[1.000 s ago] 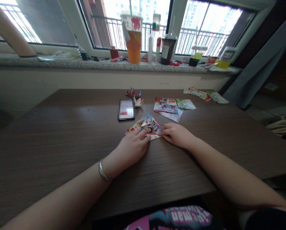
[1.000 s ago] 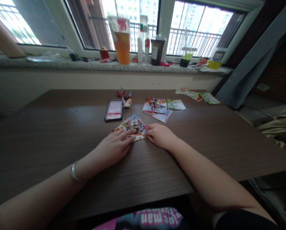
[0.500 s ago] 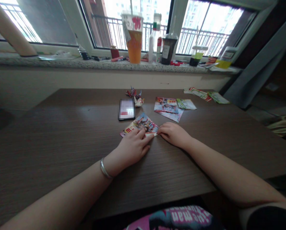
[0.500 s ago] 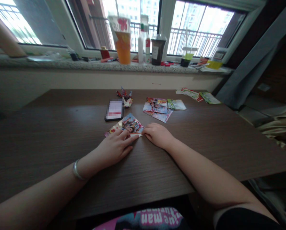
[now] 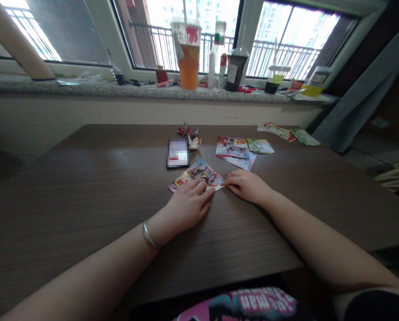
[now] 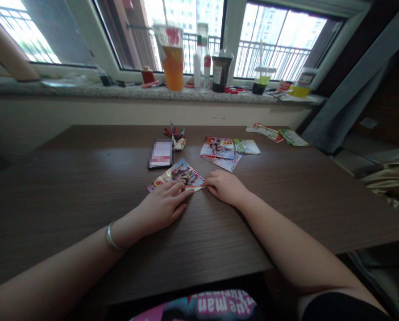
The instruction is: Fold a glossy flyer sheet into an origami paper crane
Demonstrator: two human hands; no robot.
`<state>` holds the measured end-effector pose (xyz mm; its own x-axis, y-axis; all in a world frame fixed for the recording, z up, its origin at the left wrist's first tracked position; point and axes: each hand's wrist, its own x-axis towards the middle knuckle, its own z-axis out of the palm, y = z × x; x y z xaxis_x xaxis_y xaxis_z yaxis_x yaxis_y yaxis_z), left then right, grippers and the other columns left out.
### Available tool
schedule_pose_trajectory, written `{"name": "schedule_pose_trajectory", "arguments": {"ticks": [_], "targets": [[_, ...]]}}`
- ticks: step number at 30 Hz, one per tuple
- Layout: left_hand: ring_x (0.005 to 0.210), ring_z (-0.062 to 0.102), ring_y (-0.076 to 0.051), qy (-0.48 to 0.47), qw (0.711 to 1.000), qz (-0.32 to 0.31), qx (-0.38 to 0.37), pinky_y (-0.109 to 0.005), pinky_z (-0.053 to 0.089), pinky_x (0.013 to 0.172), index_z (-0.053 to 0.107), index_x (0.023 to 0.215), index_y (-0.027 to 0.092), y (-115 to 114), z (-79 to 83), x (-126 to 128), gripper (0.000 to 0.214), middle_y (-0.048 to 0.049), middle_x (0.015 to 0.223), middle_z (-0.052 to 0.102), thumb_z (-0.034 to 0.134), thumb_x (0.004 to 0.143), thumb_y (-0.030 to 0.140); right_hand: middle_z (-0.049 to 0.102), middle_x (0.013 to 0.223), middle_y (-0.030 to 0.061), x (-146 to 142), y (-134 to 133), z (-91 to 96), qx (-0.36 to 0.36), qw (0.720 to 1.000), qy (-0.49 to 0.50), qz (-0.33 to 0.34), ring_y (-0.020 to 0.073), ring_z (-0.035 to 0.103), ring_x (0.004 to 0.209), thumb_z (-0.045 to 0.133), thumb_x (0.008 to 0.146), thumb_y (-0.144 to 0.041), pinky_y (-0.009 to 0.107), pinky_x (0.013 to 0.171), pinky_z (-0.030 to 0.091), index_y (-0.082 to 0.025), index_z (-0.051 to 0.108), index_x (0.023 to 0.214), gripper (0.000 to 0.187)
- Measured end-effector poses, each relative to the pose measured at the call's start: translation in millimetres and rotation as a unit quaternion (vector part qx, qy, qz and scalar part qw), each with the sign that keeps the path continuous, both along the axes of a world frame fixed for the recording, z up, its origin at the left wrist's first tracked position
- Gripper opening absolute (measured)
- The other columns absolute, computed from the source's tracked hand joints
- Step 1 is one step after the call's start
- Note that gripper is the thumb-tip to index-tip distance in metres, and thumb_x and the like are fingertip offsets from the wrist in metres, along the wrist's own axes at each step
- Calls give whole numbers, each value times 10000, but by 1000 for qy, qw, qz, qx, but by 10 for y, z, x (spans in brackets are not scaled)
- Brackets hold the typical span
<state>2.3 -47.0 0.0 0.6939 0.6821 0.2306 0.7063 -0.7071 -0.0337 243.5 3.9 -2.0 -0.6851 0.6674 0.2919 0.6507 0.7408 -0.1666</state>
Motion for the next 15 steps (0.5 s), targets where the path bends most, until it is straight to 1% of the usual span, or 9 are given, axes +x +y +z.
{"name": "schedule_pose_trajectory", "arguments": {"ticks": [2, 4, 7, 9, 12, 15], "targets": [[1165, 480, -284, 2, 1000, -15, -1, -446, 374, 1045, 532, 1290, 158, 5, 0, -4, 390, -118, 1196, 577, 445, 935, 295, 697, 968, 65, -3, -16, 18, -1, 1000, -2, -2, 192, 613, 932, 554, 892, -185, 322, 846, 478, -210, 709, 1028, 207], [1183, 466, -283, -1, 1000, -24, 2, -440, 359, 1061, 520, 1305, 149, 13, -4, -10, 405, -111, 1209, 578, 444, 936, 299, 696, 986, 63, -22, -36, 30, 14, 1000, -5, 12, 195, 604, 939, 545, 897, -181, 329, 854, 476, -213, 703, 1048, 221], [1167, 470, -282, -4, 1000, -28, 8, -439, 369, 1048, 515, 1310, 156, 26, -15, -17, 411, -102, 1216, 580, 446, 937, 313, 692, 1016, 57, -71, -65, 27, 52, 997, -12, 49, 198, 584, 937, 521, 915, -197, 333, 852, 474, -223, 717, 1018, 223], [1143, 480, -281, -1, 999, -30, 11, -438, 382, 1029, 523, 1299, 152, 32, -14, -16, 407, -103, 1189, 591, 449, 934, 316, 691, 1014, 61, -104, -79, 14, 70, 995, -20, 63, 200, 576, 925, 514, 924, -220, 333, 838, 475, -225, 724, 1002, 224], [1120, 487, -282, 5, 999, -32, 13, -438, 388, 1019, 528, 1291, 140, 35, -1, -7, 406, -111, 1145, 605, 450, 933, 313, 689, 998, 69, -134, -89, -2, 76, 995, -32, 57, 200, 576, 919, 524, 921, -231, 329, 823, 476, -225, 730, 984, 216], [1103, 492, -282, 12, 999, -34, 16, -435, 391, 1014, 538, 1280, 138, 33, 15, 1, 400, -113, 1127, 609, 442, 936, 320, 686, 1004, 61, -137, -94, -1, 62, 997, -37, 39, 197, 581, 940, 519, 925, -243, 321, 826, 472, -233, 732, 971, 218]]}}
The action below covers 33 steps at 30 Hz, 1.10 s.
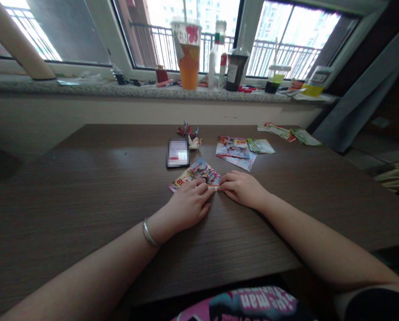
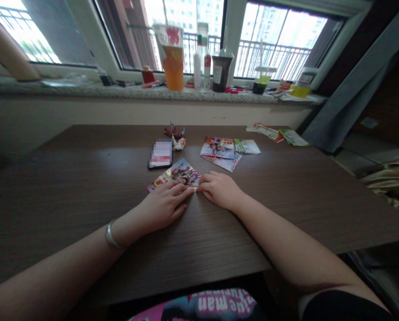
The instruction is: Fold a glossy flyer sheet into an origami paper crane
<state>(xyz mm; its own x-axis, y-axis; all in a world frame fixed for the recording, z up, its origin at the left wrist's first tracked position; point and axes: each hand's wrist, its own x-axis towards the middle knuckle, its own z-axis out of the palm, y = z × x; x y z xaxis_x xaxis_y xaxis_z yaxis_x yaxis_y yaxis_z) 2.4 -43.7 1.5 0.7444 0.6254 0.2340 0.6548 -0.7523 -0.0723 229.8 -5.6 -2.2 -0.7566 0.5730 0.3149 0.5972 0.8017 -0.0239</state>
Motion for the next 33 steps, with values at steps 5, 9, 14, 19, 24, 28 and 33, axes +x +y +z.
{"name": "schedule_pose_trajectory", "arguments": {"ticks": [5, 9, 14, 19, 24, 28, 33], "targets": [[1096, 495, -285, 5, 1000, 1, 3, -434, 392, 1005, 547, 1263, 148, 0, 4, 1, 384, -107, 1120, 605, 442, 936, 321, 689, 997, 47, 43, 0, 31, -23, 999, 1, -29, 182, 602, 933, 527, 918, -250, 306, 822, 467, -232, 734, 927, 208], [1106, 487, -284, 0, 1000, -2, 1, -437, 390, 1001, 541, 1262, 150, 4, -1, 5, 377, -112, 1112, 602, 445, 935, 312, 696, 992, 28, 112, 25, 71, -43, 998, -2, -52, 180, 616, 931, 544, 900, -245, 299, 802, 470, -257, 743, 924, 201], [1095, 489, -279, -3, 1000, -2, 1, -436, 388, 1004, 546, 1253, 148, -1, 4, 13, 371, -114, 1092, 601, 451, 931, 308, 699, 987, 15, 174, 53, 121, -70, 995, -16, -70, 172, 629, 908, 553, 879, -231, 284, 762, 476, -272, 748, 918, 203], [1095, 490, -275, -1, 1000, 0, 3, -429, 389, 1005, 549, 1250, 163, -12, 10, 6, 361, -107, 1089, 601, 443, 938, 311, 701, 986, 6, 210, 63, 139, -72, 993, -26, -87, 173, 637, 897, 548, 876, -235, 284, 761, 478, -272, 750, 899, 207], [1091, 488, -273, 0, 1000, 0, 4, -428, 390, 1003, 547, 1252, 156, -12, -10, -10, 367, -112, 1102, 599, 430, 944, 319, 702, 971, 15, 292, 94, 139, -72, 992, -31, -99, 181, 638, 897, 567, 852, -214, 295, 762, 486, -261, 749, 873, 189], [1100, 486, -274, -4, 1000, 1, 6, -428, 388, 1005, 544, 1257, 158, -15, -21, -19, 371, -108, 1107, 600, 433, 944, 323, 706, 941, 34, 325, 122, 125, -76, 992, -22, -100, 187, 638, 885, 571, 835, -173, 313, 790, 492, -224, 735, 858, 172], [1112, 487, -270, -6, 1000, 3, 6, -423, 383, 1006, 539, 1261, 155, -20, -4, -12, 371, -107, 1109, 601, 442, 942, 318, 700, 949, 55, 232, 87, 130, -66, 995, 32, -74, 176, 624, 902, 545, 852, -142, 317, 833, 486, -200, 720, 900, 190]]}}
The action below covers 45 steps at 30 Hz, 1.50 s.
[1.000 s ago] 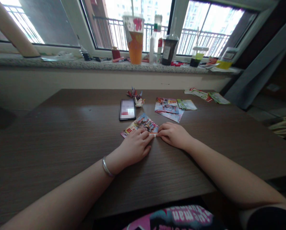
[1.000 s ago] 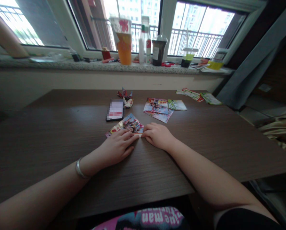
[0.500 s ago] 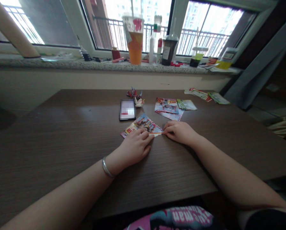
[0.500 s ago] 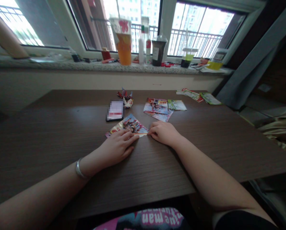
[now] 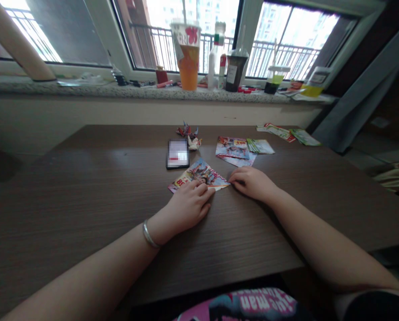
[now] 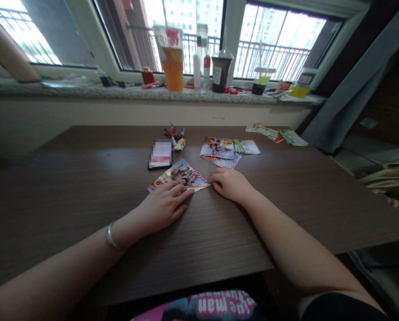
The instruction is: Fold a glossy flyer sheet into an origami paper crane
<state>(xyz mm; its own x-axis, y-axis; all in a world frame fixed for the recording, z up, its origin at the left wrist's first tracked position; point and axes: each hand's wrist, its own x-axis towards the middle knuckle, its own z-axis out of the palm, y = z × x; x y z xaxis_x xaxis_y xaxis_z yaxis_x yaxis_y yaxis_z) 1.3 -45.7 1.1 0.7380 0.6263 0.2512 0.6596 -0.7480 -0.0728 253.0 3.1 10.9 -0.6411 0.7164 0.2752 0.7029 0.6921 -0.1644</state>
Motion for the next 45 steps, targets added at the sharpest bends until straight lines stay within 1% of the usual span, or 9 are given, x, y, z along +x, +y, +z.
{"name": "schedule_pose_trajectory", "arguments": {"ticks": [3, 6, 11, 16, 21, 32, 36, 40, 45], "targets": [[1104, 491, -270, 1, 1000, -1, -2, -423, 385, 1003, 531, 1271, 156, 1, 9, 5, 376, -105, 1096, 605, 442, 941, 311, 706, 963, 63, -91, -59, 10, 24, 999, 22, 5, 196, 615, 930, 548, 862, -156, 351, 864, 483, -191, 718, 917, 182], [1091, 500, -272, -5, 1000, -4, -4, -430, 400, 993, 526, 1275, 158, 10, 8, 0, 383, -106, 1096, 606, 455, 933, 315, 713, 991, 66, -158, -93, -23, 6, 996, 47, 71, 179, 622, 946, 537, 883, -161, 340, 889, 483, -187, 718, 939, 191], [1079, 524, -258, -10, 1000, -15, -7, -416, 430, 976, 562, 1217, 149, 55, 28, -26, 334, -110, 1094, 617, 498, 911, 264, 704, 1036, 69, -186, -78, -96, -8, 992, 15, 124, 190, 610, 992, 530, 893, -164, 347, 899, 481, -190, 711, 1006, 215], [1108, 526, -248, -13, 999, -30, -15, -413, 443, 981, 558, 1246, 189, 99, 48, -48, 345, -100, 1162, 606, 512, 909, 248, 693, 988, 87, -210, -113, -69, 15, 994, -28, 100, 205, 592, 949, 527, 902, -191, 353, 866, 478, -181, 705, 1032, 221], [1096, 538, -259, -18, 1000, -21, -1, -437, 456, 958, 552, 1266, 197, 87, 36, -39, 355, -113, 1147, 610, 495, 922, 261, 674, 955, 89, -256, -144, -82, 56, 993, -53, 94, 204, 562, 885, 506, 922, -220, 342, 815, 471, -206, 689, 1116, 267], [1074, 554, -268, 13, 1000, -17, 1, -424, 478, 907, 569, 1214, 189, 31, 114, -57, 315, -98, 1095, 623, 502, 911, 239, 658, 955, 85, -305, -178, -20, 66, 991, -81, 85, 201, 545, 868, 482, 934, -237, 326, 795, 456, -200, 706, 1046, 253], [1097, 548, -268, 6, 1000, -22, 8, -432, 461, 940, 570, 1204, 181, 51, 81, -60, 316, -107, 1108, 622, 520, 897, 236, 653, 941, 87, -323, -195, -27, 65, 991, -85, 80, 203, 549, 886, 507, 921, -229, 326, 810, 456, -194, 714, 1026, 234], [1189, 505, -271, 3, 1000, -24, 5, -442, 409, 1014, 549, 1247, 197, 89, 57, -92, 362, -99, 1213, 599, 546, 896, 282, 646, 926, 95, -364, -247, -31, 70, 991, -97, 57, 201, 553, 873, 479, 938, -252, 333, 815, 456, -189, 722, 1008, 261], [1201, 491, -278, 17, 1000, -17, 13, -450, 378, 1034, 548, 1252, 207, 108, 84, -123, 368, -85, 1279, 575, 547, 899, 313, 640, 941, 101, -386, -282, -18, 69, 991, -104, 45, 201, 556, 875, 444, 955, -274, 338, 821, 455, -188, 728, 1010, 302]]}}
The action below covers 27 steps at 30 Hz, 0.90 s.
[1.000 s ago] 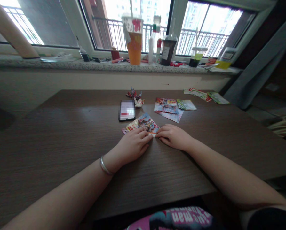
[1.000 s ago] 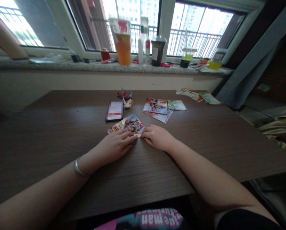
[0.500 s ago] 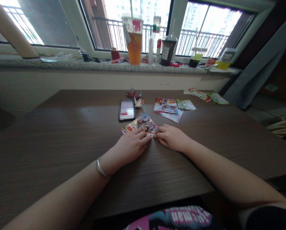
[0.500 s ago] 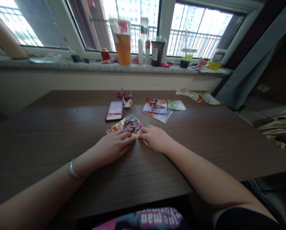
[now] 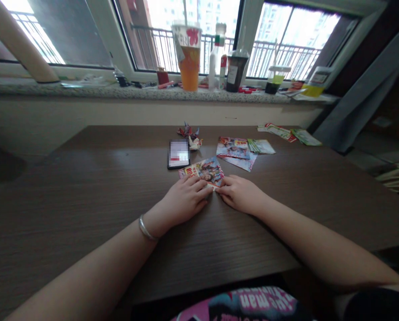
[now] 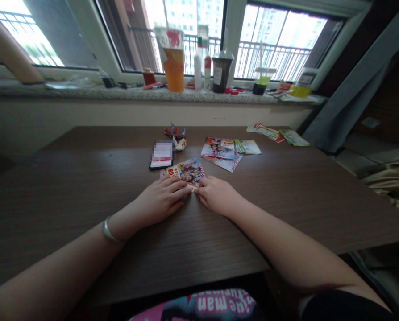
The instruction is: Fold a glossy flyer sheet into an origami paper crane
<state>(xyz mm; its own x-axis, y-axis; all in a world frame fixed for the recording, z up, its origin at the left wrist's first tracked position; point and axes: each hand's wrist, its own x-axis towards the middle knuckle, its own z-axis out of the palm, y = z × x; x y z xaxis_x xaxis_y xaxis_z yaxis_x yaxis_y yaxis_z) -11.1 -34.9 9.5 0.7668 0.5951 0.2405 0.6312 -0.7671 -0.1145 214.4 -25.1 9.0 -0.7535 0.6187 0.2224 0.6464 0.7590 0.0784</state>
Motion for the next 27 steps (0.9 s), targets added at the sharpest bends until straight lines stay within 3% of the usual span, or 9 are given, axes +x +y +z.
{"name": "schedule_pose_trajectory", "arguments": {"ticks": [8, 16, 27], "targets": [[1025, 573, -269, 25, 999, 34, 18, -489, 382, 1000, 622, 1130, 204, -46, 89, -54, 276, -89, 1073, 641, 546, 892, 323, 641, 924, 95, 13, 16, 2, -13, 1000, 1, -3, 201, 554, 866, 461, 948, -270, 332, 809, 452, -190, 733, 997, 288], [1014, 588, -273, 43, 998, 51, 18, -469, 403, 976, 635, 1110, 215, -50, 129, -122, 257, -74, 1065, 655, 528, 903, 323, 642, 936, 95, 34, 21, -2, -20, 1000, 5, -2, 205, 554, 887, 454, 949, -266, 333, 820, 449, -199, 731, 1031, 297], [882, 635, -239, 74, 993, 80, -35, -387, 475, 813, 660, 1021, 205, -32, 208, -156, 254, -78, 1008, 670, 443, 939, 308, 644, 930, 93, 56, 44, -31, -19, 1000, 14, 0, 202, 558, 884, 459, 949, -275, 333, 823, 448, -213, 732, 1045, 296]]}}
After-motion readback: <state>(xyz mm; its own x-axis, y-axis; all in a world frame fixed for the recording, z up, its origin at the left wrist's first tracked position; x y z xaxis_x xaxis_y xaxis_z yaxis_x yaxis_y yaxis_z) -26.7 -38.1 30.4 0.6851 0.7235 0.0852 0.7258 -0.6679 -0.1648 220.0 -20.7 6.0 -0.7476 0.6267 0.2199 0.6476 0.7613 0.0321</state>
